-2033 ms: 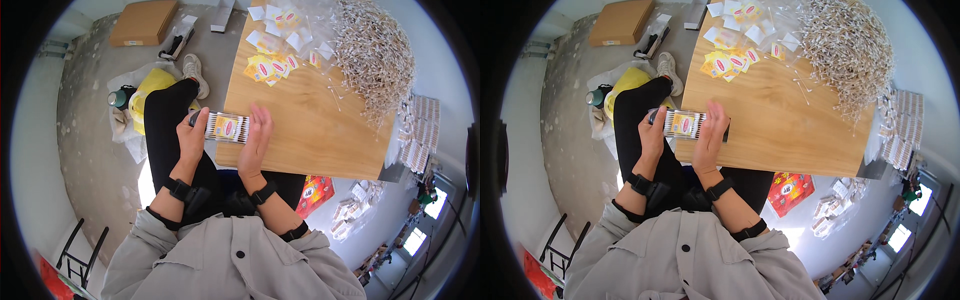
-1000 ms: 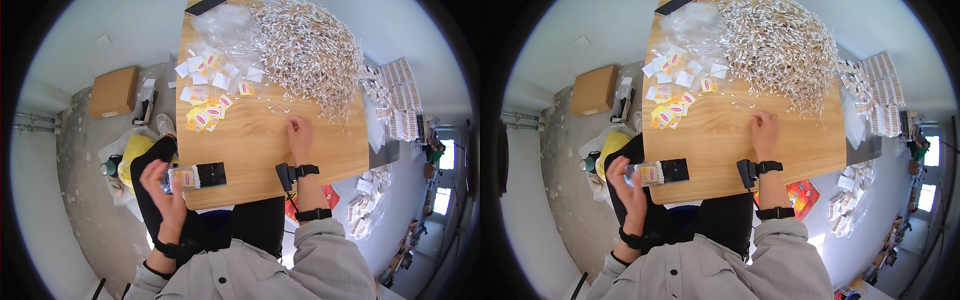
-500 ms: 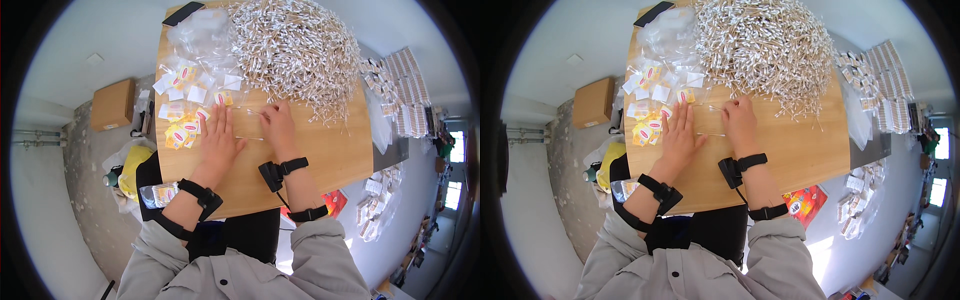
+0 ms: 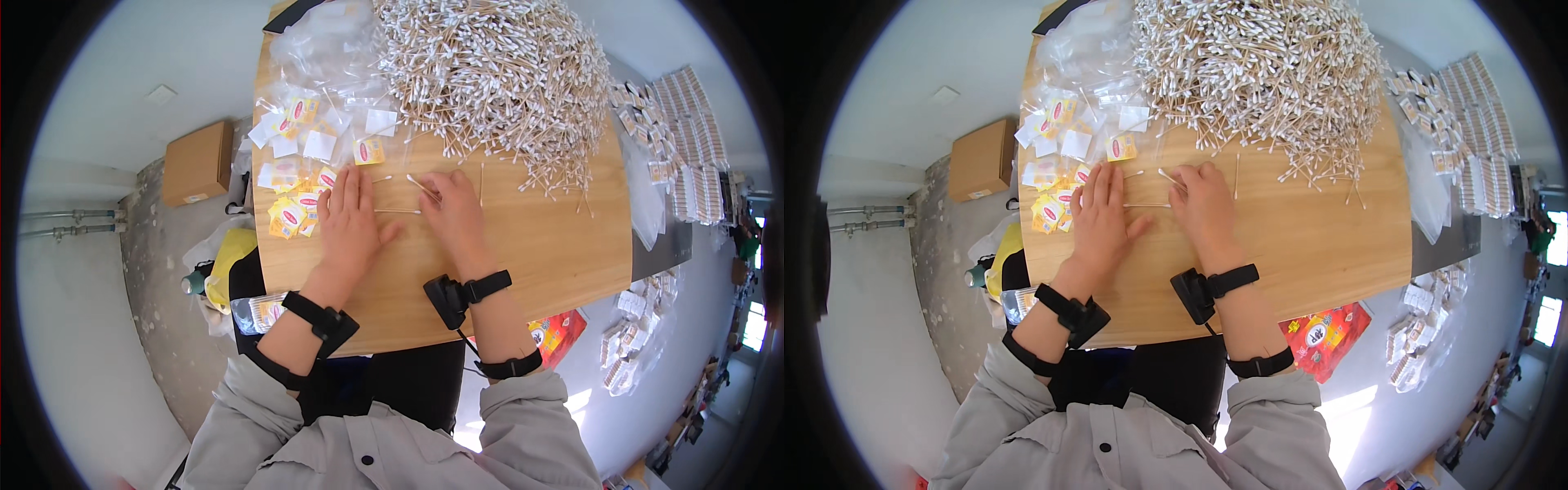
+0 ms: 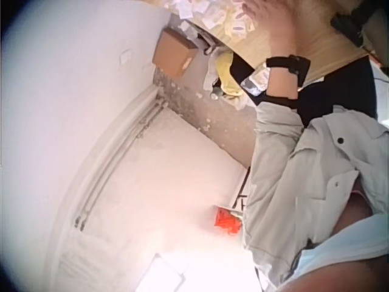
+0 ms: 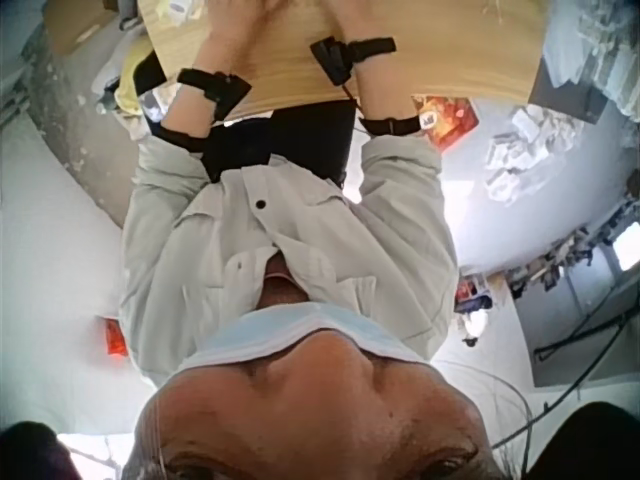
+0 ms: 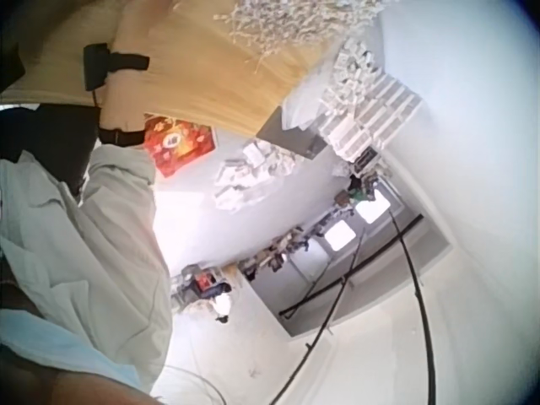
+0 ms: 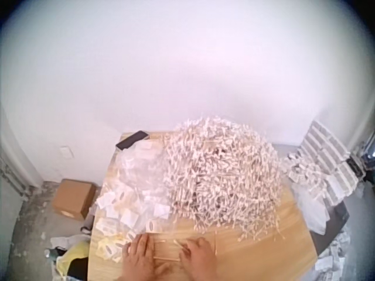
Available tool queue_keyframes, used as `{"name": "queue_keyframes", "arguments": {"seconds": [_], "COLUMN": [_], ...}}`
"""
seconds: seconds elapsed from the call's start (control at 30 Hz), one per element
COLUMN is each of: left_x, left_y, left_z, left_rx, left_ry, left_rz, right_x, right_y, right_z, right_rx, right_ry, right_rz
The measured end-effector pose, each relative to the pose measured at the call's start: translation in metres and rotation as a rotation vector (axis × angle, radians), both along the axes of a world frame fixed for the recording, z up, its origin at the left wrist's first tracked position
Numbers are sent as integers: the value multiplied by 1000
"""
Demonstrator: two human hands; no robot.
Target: The person sits at a wooden table and manually packs cotton swabs into small plastic sleeves. They gather loose swabs from a large pile, align them into neat rows, and insert the bundles into packaging. The person repeats this process continuously, handling the swabs and sleeves by hand.
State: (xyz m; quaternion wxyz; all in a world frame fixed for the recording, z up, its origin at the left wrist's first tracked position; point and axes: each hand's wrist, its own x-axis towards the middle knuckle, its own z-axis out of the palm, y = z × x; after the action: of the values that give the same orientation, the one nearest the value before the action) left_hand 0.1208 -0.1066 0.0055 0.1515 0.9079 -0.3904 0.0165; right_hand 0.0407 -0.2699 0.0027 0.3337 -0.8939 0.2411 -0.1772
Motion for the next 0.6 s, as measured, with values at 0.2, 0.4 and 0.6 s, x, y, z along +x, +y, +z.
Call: {"name": "queue_keyframes", "arguments": {"seconds": [0.2,0.4,0.6], "left_x": [21,0,-20], "left_y": [-6,-2,8], "left_z": [10,-3,-1], "left_rx": [80,99,13], "left_ry": [-14,-113,54], "left_rz": [11,-60,-152], "right_x": [2,-3,0], "right_y": [1,3,0], "right_z": [-3,-2,-8], "right_rx": [-14,-20,32], "right_ry": [-46,-76,-101], "right_rz": [-4,5,-17]}}
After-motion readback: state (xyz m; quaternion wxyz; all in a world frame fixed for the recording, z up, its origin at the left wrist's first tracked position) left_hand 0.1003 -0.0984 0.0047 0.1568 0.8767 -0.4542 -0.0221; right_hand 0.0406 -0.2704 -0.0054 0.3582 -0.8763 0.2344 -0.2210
